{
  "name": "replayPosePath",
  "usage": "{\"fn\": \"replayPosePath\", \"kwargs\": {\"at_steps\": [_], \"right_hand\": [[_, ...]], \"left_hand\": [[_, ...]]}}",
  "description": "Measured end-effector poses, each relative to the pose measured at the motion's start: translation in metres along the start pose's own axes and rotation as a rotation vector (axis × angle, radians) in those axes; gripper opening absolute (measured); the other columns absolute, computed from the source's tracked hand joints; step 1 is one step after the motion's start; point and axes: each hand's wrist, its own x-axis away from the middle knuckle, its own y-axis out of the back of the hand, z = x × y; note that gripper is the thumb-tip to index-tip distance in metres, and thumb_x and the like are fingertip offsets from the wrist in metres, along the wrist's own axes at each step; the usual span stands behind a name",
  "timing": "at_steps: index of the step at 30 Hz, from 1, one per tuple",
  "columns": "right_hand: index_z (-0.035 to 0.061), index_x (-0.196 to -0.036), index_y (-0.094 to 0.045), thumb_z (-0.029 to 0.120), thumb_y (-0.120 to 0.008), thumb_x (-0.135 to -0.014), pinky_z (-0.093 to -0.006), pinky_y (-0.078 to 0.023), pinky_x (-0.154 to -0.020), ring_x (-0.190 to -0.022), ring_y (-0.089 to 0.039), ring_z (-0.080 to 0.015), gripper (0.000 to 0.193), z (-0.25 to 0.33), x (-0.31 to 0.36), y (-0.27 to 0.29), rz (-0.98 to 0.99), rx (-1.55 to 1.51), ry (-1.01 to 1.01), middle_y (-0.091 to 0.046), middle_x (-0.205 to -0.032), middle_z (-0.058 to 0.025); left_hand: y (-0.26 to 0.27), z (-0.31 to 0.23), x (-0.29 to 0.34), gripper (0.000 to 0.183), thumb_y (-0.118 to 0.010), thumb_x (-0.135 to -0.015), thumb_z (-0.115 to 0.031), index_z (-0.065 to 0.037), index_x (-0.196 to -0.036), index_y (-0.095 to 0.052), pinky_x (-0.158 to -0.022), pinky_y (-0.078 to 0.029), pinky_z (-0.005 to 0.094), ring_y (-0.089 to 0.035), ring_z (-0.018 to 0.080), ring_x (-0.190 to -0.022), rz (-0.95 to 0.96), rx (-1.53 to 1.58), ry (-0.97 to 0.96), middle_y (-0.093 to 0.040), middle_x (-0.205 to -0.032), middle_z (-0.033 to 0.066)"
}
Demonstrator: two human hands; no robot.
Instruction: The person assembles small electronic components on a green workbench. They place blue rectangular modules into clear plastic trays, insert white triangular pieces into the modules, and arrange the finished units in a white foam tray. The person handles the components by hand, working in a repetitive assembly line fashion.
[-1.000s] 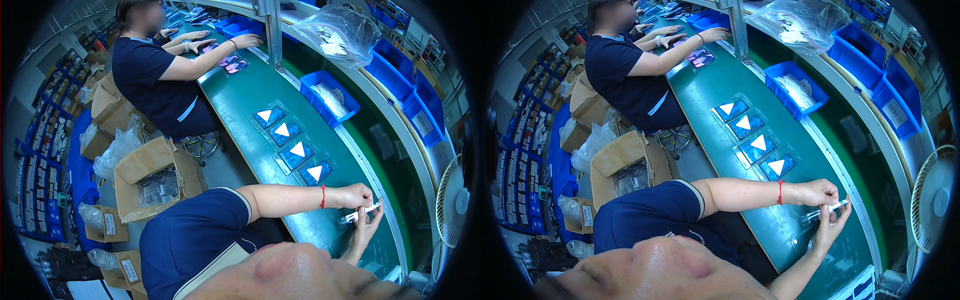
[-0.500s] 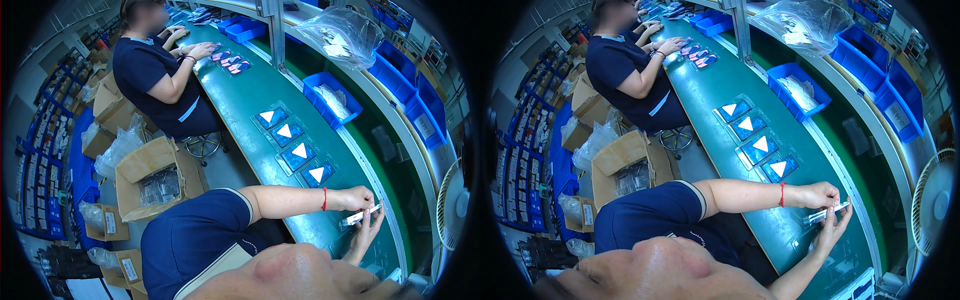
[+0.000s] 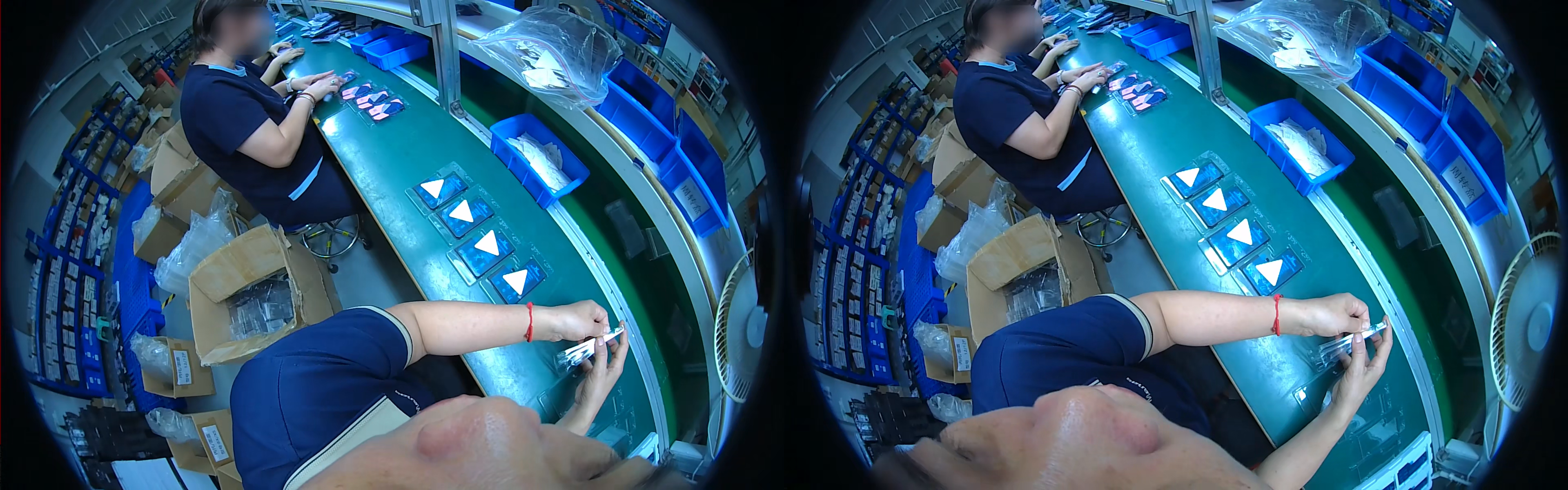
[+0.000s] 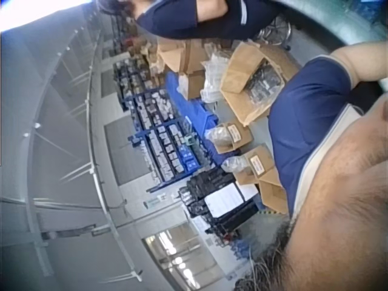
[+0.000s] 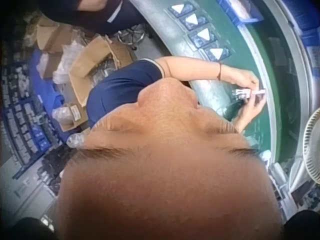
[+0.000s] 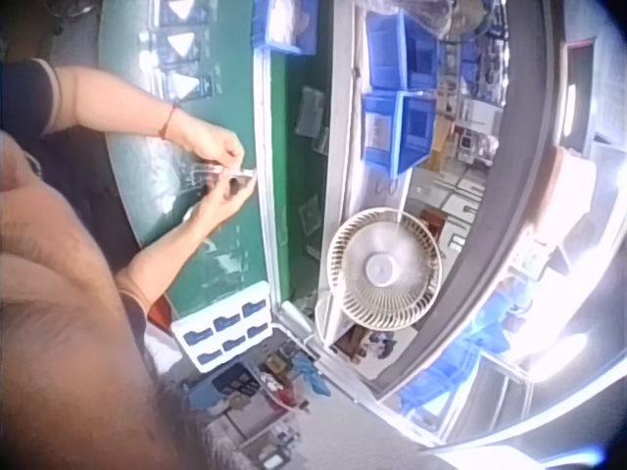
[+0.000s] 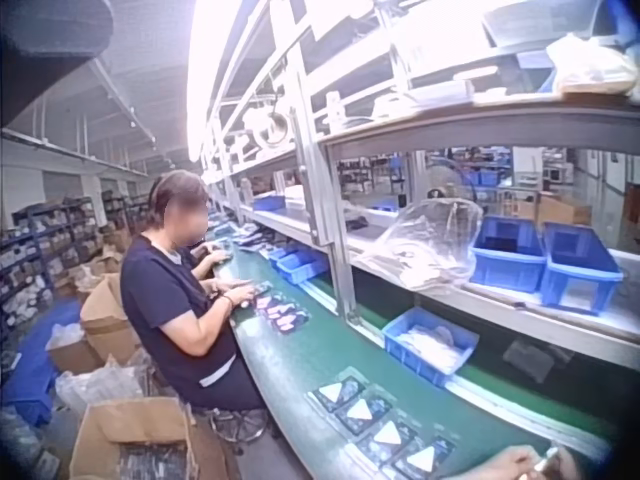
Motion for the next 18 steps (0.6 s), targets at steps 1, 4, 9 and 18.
{"fn": "replayPosePath", "kwargs": {"at_steps": [1, 4, 9, 18], "right_hand": [[0.0108, -0.143, -0.039, 0.016, -0.066, -0.089, -0.0284, -0.056, -0.068, -0.098, -0.061, -0.0226, 0.06, 0.0, 0.0, 0.001, 0.006, 0.0, -0.003, -0.047, -0.12, -0.0138], [0.0109, -0.142, -0.041, 0.015, -0.065, -0.089, -0.0261, -0.055, -0.065, -0.095, -0.061, -0.0197, 0.059, 0.001, 0.0, 0.001, 0.0, 0.021, -0.012, -0.049, -0.118, -0.0126], [0.0118, -0.141, -0.043, 0.012, -0.064, -0.088, -0.024, -0.051, -0.063, -0.092, -0.061, -0.0158, 0.057, -0.003, -0.001, 0.004, -0.039, -0.05, -0.016, -0.05, -0.116, -0.01], [0.0039, -0.134, -0.051, 0.023, -0.074, -0.08, -0.0418, -0.044, -0.098, -0.122, -0.046, -0.0385, 0.062, -0.02, 0.003, -0.002, -0.165, 0.879, 0.349, -0.043, -0.131, -0.0262]], "left_hand": [[0.0, -0.001, 0.001, 0.014, -0.056, -0.094, -0.015, -0.004, -0.086, -0.06, -0.056, -0.042, 0.0239, -0.05, 0.0065, -0.068, 0.0, 0.0, 0.007, -0.059, -0.077, 0.0011], [-0.002, -0.005, 0.003, 0.014, -0.054, -0.095, -0.015, -0.004, -0.088, -0.06, -0.055, -0.042, 0.0237, -0.051, 0.0074, -0.068, -0.016, -0.033, 0.022, -0.058, -0.077, 0.0014], [0.006, 0.002, -0.008, 0.019, -0.046, -0.098, -0.018, -0.003, -0.093, -0.056, -0.052, -0.044, 0.0271, -0.053, 0.0117, -0.064, -0.266, -0.062, 0.024, -0.055, -0.073, 0.0035], [0.045, -0.008, -0.023, 0.029, -0.049, -0.094, -0.029, -0.003, -0.106, -0.057, -0.037, -0.045, 0.0315, -0.061, 0.0192, -0.06, -0.432, -0.281, 0.234, -0.061, -0.083, 0.0099]]}}
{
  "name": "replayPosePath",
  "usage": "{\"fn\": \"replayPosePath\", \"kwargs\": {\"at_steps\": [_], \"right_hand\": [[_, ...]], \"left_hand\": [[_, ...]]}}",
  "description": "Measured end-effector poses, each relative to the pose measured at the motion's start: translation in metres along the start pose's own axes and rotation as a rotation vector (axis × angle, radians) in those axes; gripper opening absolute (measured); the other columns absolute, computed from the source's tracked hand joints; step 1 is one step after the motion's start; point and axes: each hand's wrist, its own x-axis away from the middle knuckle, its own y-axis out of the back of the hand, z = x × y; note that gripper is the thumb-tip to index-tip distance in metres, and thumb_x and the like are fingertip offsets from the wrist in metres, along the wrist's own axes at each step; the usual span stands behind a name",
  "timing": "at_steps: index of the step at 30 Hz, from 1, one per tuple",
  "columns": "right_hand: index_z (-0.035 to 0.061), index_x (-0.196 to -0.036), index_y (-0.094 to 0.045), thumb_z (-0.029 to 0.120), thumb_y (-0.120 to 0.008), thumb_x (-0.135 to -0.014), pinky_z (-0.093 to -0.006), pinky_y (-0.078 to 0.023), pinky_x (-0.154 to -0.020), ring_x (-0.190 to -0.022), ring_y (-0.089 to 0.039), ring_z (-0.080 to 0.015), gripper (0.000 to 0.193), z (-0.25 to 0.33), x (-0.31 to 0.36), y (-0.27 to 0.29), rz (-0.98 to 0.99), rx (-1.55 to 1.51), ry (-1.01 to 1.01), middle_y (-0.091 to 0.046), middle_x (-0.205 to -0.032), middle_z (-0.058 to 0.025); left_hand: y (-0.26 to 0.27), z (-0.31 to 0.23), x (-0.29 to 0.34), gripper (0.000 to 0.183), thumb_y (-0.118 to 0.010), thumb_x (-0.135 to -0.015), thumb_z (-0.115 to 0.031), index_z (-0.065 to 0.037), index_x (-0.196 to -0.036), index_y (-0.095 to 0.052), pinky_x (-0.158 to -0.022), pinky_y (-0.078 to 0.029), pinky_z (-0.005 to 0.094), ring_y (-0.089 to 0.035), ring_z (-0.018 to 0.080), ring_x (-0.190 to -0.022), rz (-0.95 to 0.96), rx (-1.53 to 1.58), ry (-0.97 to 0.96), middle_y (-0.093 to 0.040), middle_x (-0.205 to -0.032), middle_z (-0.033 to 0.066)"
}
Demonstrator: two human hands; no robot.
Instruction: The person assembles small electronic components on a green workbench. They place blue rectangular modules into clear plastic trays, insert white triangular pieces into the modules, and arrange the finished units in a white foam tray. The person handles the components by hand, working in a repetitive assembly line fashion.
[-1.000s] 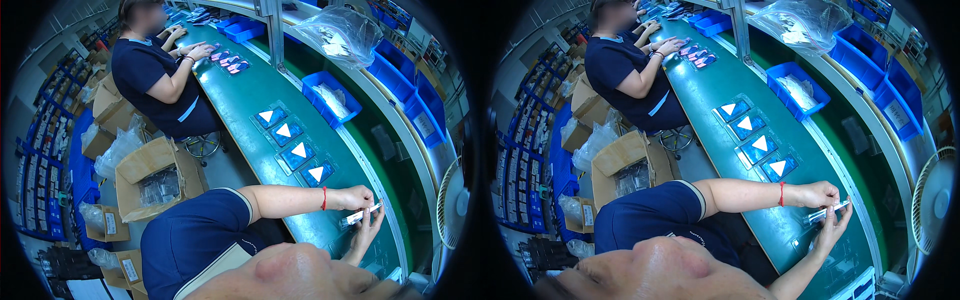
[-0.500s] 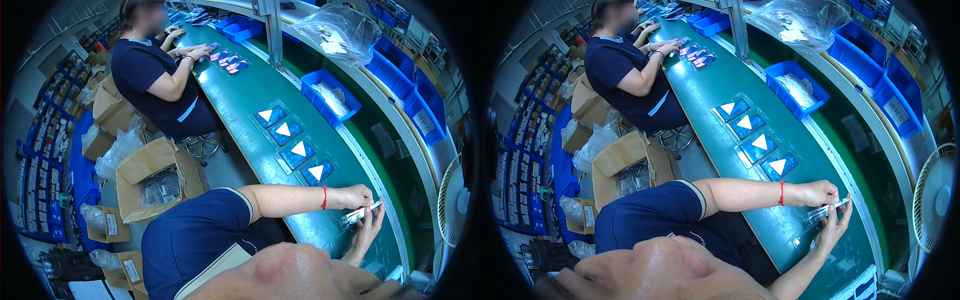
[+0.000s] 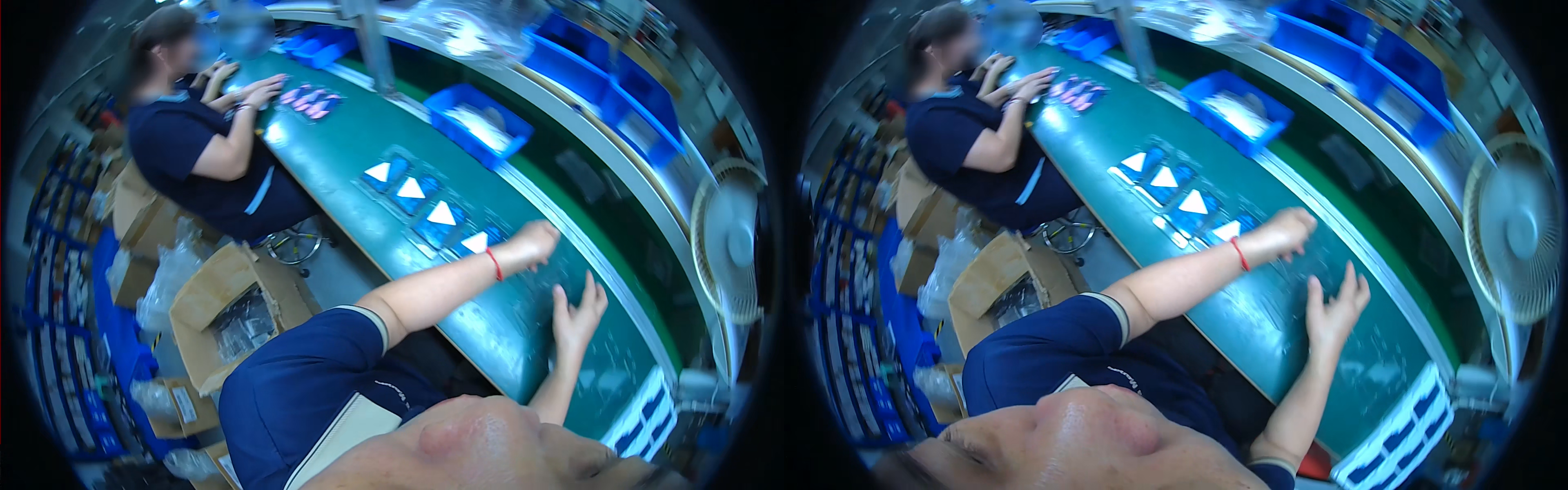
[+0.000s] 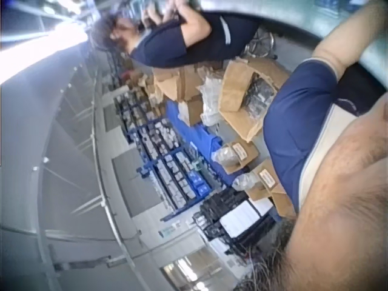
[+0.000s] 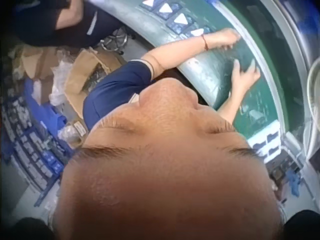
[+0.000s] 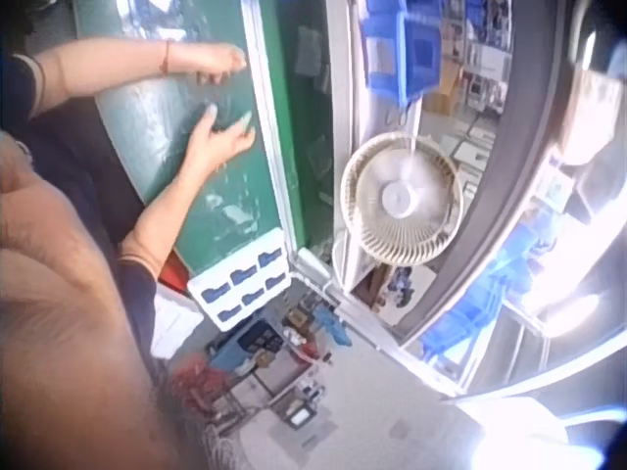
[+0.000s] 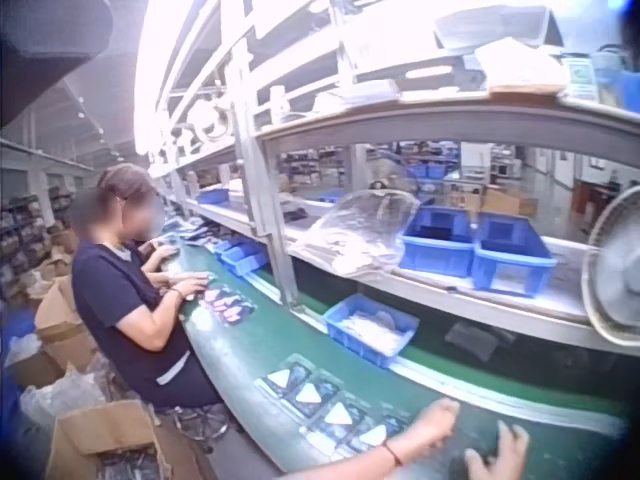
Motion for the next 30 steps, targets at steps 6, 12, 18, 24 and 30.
{"fn": "replayPosePath", "kwargs": {"at_steps": [6, 12, 18, 24, 30], "right_hand": [[-0.0001, -0.123, -0.058, 0.025, -0.076, -0.075, -0.046, -0.038, -0.103, -0.123, -0.044, -0.0444, 0.056, 0.008, -0.008, 0.013, -0.121, 0.023, 0.12, -0.042, -0.133, -0.0299], [0.0008, -0.118, -0.06, 0.026, -0.079, -0.073, -0.0456, -0.042, -0.097, -0.118, -0.047, -0.0418, 0.054, -0.009, 0.039, 0.049, -0.276, 0.038, 0.082, -0.047, -0.128, -0.0256], [0.0187, -0.133, -0.055, 0.06, -0.078, -0.059, -0.0669, -0.012, -0.109, -0.136, -0.028, -0.0431, 0.087, -0.018, 0.113, 0.072, 0.033, 0.326, 0.141, -0.04, -0.139, -0.0219], [0.0232, -0.13, -0.058, 0.056, -0.072, -0.071, -0.069, -0.012, -0.107, -0.136, -0.029, -0.0416, 0.069, -0.04, 0.106, 0.057, 0.035, 0.449, 0.122, -0.043, -0.14, -0.0202], [0.0188, -0.13, -0.057, 0.052, -0.072, -0.074, -0.067, -0.016, -0.108, -0.133, -0.035, -0.0404, 0.066, -0.06, 0.101, 0.07, -0.094, 0.426, 0.089, -0.045, -0.137, -0.0208]], "left_hand": [[0.024, 0.021, 0.012, 0.03, -0.048, -0.097, -0.033, -0.005, -0.108, -0.054, -0.034, -0.046, 0.028, -0.062, 0.0176, -0.056, -0.183, -0.048, -0.024, -0.059, -0.084, 0.0101], [0.029, 0.042, 0.055, 0.034, -0.062, -0.09, -0.019, 0.003, -0.115, -0.056, -0.071, -0.049, 0.043, -0.063, 0.0347, -0.075, -0.546, -0.683, -0.753, -0.063, -0.084, 0.0199], [0.002, 0.049, 0.125, 0.075, -0.075, -0.074, -0.047, -0.009, -0.133, -0.051, -0.11, -0.022, 0.0554, -0.029, 0.0417, -0.136, -0.138, -1.012, -0.938, -0.04, -0.142, 0.0216], [-0.01, 0.058, 0.133, 0.08, -0.075, -0.07, -0.055, -0.013, -0.134, -0.052, -0.111, -0.014, 0.062, -0.031, 0.0392, -0.137, 0.059, -1.117, -0.908, -0.04, -0.143, 0.0212], [-0.009, 0.068, 0.128, 0.054, -0.075, -0.075, -0.038, -0.008, -0.118, -0.062, -0.107, -0.026, 0.0575, -0.043, 0.0349, -0.126, -0.01, -1.072, -0.999, -0.051, -0.13, 0.0173]]}}
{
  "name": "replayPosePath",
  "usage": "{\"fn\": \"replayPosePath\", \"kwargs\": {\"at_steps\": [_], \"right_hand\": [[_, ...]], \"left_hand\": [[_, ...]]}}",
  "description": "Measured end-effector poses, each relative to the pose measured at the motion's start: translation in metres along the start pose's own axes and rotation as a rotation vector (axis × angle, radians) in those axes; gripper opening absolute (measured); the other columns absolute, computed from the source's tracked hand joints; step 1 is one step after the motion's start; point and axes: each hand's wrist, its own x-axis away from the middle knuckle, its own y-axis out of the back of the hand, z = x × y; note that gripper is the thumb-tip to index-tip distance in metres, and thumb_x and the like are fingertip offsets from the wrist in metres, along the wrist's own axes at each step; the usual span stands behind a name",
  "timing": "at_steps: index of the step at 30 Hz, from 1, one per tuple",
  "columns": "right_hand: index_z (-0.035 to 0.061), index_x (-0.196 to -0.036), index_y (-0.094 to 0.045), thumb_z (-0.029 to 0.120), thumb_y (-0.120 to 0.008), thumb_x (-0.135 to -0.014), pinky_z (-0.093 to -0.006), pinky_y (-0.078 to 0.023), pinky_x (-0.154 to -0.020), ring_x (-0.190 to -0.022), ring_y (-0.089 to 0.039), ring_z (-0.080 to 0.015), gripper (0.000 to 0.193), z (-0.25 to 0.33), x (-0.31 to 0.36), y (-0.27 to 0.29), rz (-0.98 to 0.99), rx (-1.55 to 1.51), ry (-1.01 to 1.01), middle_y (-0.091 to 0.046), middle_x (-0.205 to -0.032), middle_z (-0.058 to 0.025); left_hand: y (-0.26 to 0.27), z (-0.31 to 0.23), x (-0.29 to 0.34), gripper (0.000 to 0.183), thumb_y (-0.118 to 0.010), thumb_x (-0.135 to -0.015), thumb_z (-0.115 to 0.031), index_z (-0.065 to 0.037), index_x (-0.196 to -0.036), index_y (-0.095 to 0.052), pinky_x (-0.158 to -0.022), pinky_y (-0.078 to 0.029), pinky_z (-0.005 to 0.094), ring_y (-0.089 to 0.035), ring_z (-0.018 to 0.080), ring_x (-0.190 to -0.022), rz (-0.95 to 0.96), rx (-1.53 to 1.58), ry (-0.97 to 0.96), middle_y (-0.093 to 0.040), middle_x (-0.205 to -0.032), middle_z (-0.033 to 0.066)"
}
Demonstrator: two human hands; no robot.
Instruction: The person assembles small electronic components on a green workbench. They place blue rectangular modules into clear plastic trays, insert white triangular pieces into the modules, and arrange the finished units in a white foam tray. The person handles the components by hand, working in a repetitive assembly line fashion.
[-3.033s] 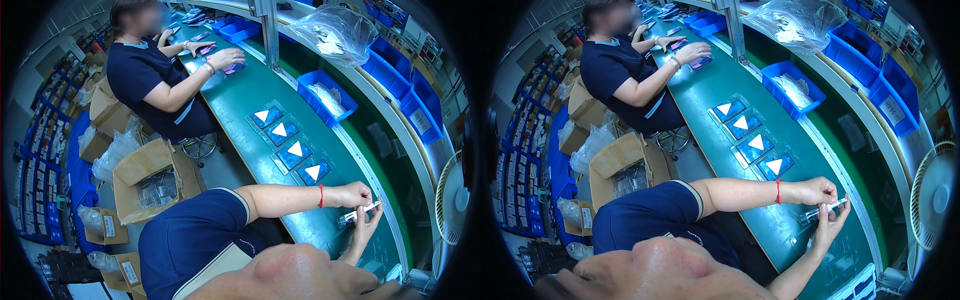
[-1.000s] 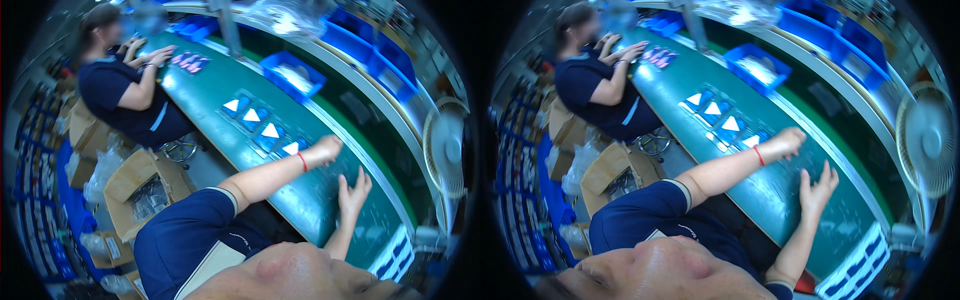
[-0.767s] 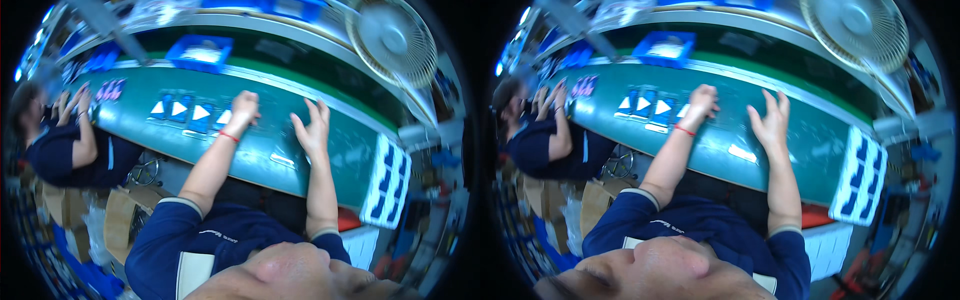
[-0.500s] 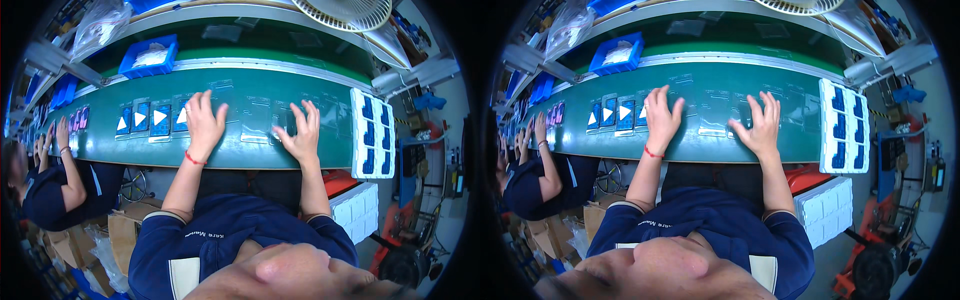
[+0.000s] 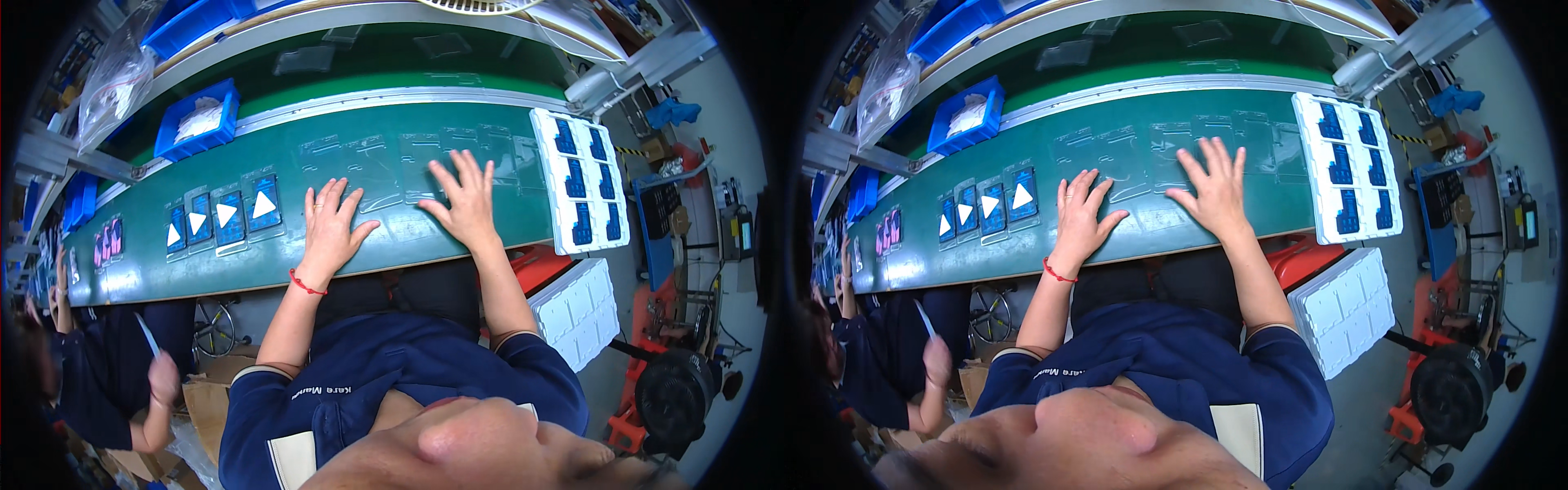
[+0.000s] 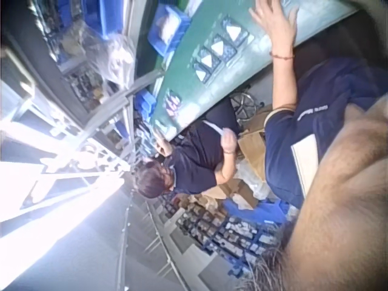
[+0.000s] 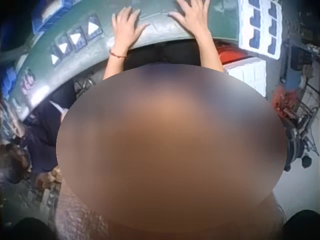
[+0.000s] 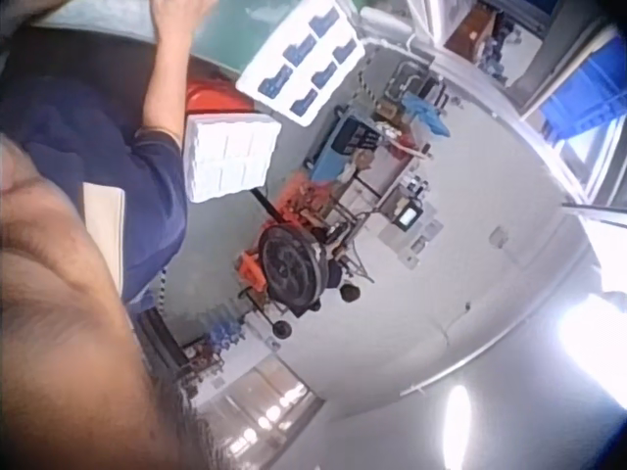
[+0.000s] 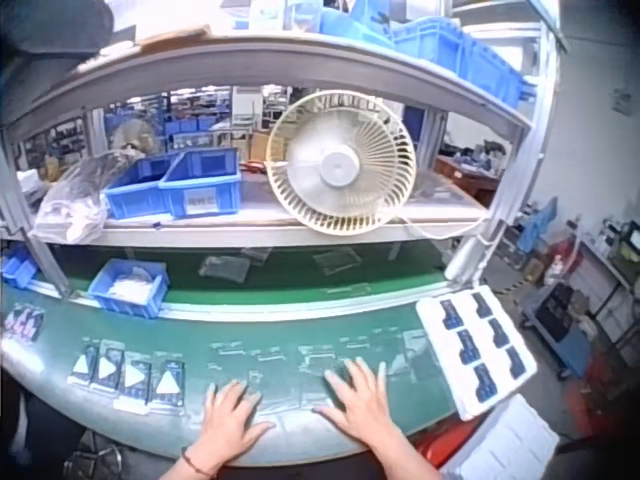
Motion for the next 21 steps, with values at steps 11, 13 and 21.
{"fn": "replayPosePath", "kwargs": {"at_steps": [11, 13, 21], "right_hand": [[0.0154, -0.137, -0.05, 0.056, -0.059, -0.085, -0.0603, -0.018, -0.111, -0.135, -0.032, -0.0434, 0.067, -0.065, 0.024, 0.016, 0.042, 0.197, -0.28, -0.04, -0.141, -0.028], [0.0147, -0.137, -0.051, 0.054, -0.061, -0.084, -0.0593, -0.019, -0.111, -0.136, -0.031, -0.0435, 0.066, -0.064, 0.025, 0.023, -0.024, 0.101, -0.312, -0.039, -0.141, -0.0285], [0.0005, -0.109, -0.066, 0.019, -0.07, -0.077, -0.0445, -0.047, -0.093, -0.102, -0.062, -0.0392, 0.037, -0.225, 0.081, 0.135, -0.293, 0.449, -0.917, -0.066, -0.105, -0.0237]], "left_hand": [[0.001, -0.002, 0.0, 0.048, -0.078, -0.074, -0.028, -0.006, -0.113, -0.062, -0.102, -0.037, 0.0507, -0.053, 0.0334, -0.114, -0.088, 0.013, -0.029, -0.058, -0.119, 0.0148], [0.003, -0.003, -0.002, 0.052, -0.079, -0.071, -0.025, -0.003, -0.115, -0.061, -0.098, -0.04, 0.0471, -0.053, 0.0371, -0.11, -0.103, 0.053, -0.049, -0.057, -0.118, 0.019], [0.003, -0.007, 0.0, 0.052, -0.079, -0.074, -0.022, -0.004, -0.118, -0.059, -0.098, -0.04, 0.0481, -0.046, 0.0417, -0.119, -0.144, 0.07, -0.025, -0.045, -0.132, 0.023]]}}
